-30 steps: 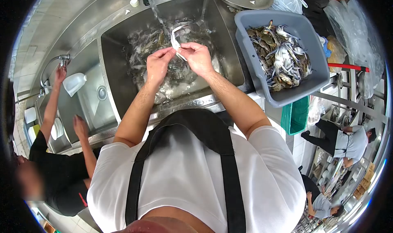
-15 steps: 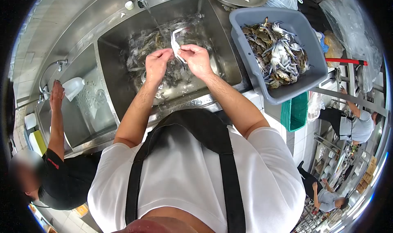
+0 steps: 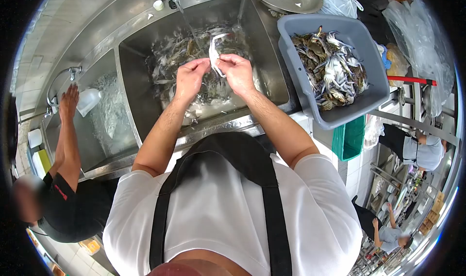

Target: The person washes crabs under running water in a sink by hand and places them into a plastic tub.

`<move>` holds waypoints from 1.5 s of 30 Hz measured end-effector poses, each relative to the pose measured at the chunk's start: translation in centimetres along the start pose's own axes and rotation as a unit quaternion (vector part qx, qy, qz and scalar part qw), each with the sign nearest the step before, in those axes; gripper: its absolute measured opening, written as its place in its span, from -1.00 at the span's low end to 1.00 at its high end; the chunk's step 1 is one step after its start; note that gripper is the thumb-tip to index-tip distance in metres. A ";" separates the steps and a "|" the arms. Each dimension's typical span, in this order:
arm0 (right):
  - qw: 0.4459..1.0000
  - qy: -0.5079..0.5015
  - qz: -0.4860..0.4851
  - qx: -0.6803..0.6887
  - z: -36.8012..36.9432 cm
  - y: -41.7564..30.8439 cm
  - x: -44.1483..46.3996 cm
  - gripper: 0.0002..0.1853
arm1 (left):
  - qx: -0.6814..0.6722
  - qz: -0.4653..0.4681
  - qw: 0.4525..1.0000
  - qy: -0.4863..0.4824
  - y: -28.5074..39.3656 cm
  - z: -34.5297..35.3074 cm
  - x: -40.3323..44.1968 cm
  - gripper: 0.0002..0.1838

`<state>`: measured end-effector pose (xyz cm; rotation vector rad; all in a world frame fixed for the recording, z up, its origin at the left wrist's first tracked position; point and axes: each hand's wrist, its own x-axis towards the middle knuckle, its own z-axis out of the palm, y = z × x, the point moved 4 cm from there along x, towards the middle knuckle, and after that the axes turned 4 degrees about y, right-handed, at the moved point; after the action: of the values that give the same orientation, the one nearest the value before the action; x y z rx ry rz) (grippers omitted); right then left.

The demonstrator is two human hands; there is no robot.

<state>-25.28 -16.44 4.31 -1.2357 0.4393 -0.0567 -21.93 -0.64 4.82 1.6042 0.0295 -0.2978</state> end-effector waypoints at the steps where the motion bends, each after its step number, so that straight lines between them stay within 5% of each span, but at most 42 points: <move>1: 1.000 -0.003 -0.003 -0.011 0.2 -0.5 -0.2 -0.77 | -0.010 -0.011 1.000 0.002 -0.2 0.1 0.1 -0.76; 28: 0.999 0.000 0.031 0.025 -1.5 -0.1 0.6 -0.73 | 0.069 0.027 0.994 0.077 1.2 2.0 0.0 -0.78; 34: 0.986 -0.032 0.113 0.121 -1.9 -2.1 0.4 -0.66 | 0.074 0.080 0.994 0.022 3.4 1.9 -0.8 -0.77; 45: 0.993 -0.025 0.080 0.079 -1.5 -3.2 -0.5 -0.74 | 0.054 0.090 0.993 -0.049 4.4 1.4 0.3 -0.81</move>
<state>-25.66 -18.77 7.00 -1.0413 0.4810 0.0751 -20.96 -2.35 9.00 1.6848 -0.2089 -0.2414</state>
